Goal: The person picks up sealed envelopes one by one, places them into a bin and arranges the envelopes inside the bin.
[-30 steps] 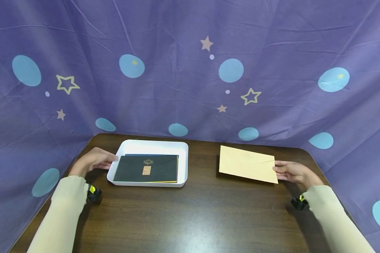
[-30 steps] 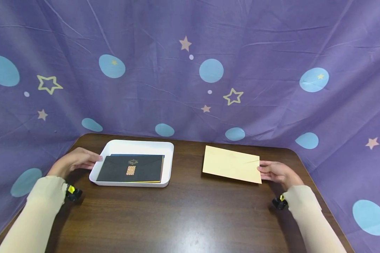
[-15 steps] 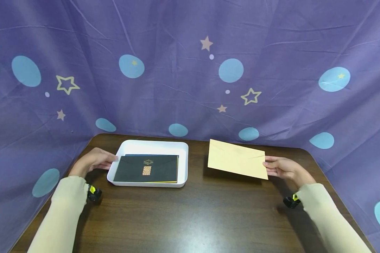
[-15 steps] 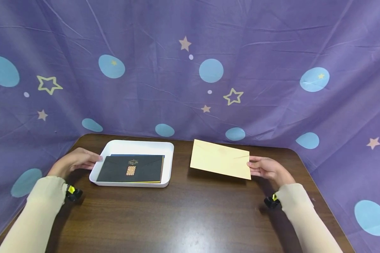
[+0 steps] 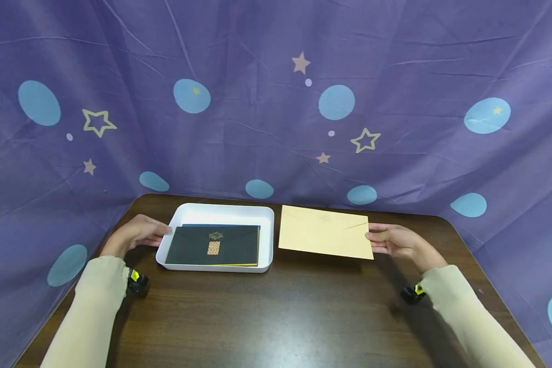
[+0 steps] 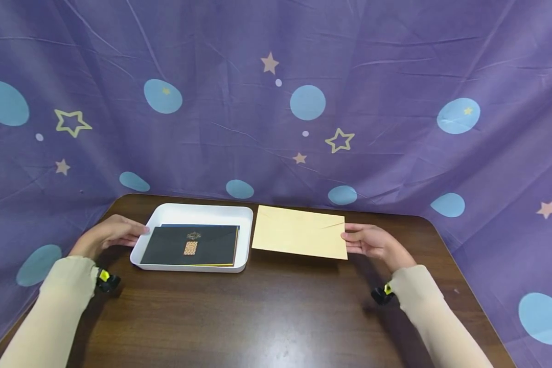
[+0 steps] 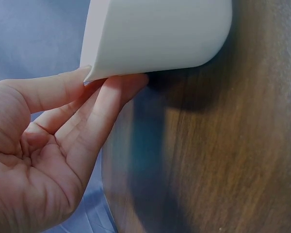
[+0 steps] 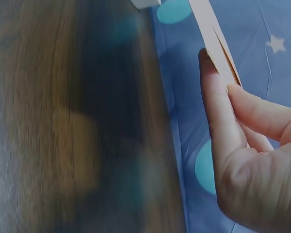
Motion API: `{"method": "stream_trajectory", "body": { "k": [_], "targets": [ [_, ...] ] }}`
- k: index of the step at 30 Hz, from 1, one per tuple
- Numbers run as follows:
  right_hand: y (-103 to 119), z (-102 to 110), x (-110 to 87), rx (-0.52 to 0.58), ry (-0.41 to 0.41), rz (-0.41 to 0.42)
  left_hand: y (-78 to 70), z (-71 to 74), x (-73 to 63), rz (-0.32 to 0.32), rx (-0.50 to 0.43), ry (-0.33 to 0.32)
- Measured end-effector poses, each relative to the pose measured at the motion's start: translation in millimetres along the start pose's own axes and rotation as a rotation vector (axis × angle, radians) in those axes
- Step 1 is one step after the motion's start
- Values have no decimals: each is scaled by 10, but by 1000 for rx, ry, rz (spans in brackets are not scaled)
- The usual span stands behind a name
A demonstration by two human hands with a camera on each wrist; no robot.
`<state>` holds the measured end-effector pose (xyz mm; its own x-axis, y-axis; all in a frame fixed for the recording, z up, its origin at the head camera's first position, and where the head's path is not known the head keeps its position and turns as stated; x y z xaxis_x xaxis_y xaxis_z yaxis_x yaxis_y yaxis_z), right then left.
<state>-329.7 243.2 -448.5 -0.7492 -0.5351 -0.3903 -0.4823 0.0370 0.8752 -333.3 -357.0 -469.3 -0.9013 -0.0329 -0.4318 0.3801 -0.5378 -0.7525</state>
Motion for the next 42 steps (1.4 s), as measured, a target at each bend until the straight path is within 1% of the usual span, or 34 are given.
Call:
{"method": "stream_trajectory", "body": {
  "k": [9,20,26,31,38,42],
  "targets": [
    [28,-208,91,-36,-73,0,18,9,7,11,3,-7],
    [79,-382,207,-77,-118,-3,0,-2,-7,4,-15,0],
    [134,-497,246,-105,-147,-17,-10,-13,-23,1,-29,2],
    [196,-617,270,-157,-152,-20,-14,-20,-23,-1,-33,4],
    [274,-758,348,-218,-195,-24,-8,-21,-22,1,-34,5],
    [305,-868,400,-243,-205,-23,-1,-20,-3,-11,-64,10]
  ]
}}
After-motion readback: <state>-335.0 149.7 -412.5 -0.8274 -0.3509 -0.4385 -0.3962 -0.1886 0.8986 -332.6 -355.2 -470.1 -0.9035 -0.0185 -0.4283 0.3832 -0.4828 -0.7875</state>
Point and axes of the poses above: each hand's wrist, its own x-axis towards the middle knuckle, its own z-axis out of the back of the hand, y = z × x, the point moved 10 cm from there along x, towards the middle knuckle, and after that the axes turned 2 degrees about -y, right-handed, at the moved point
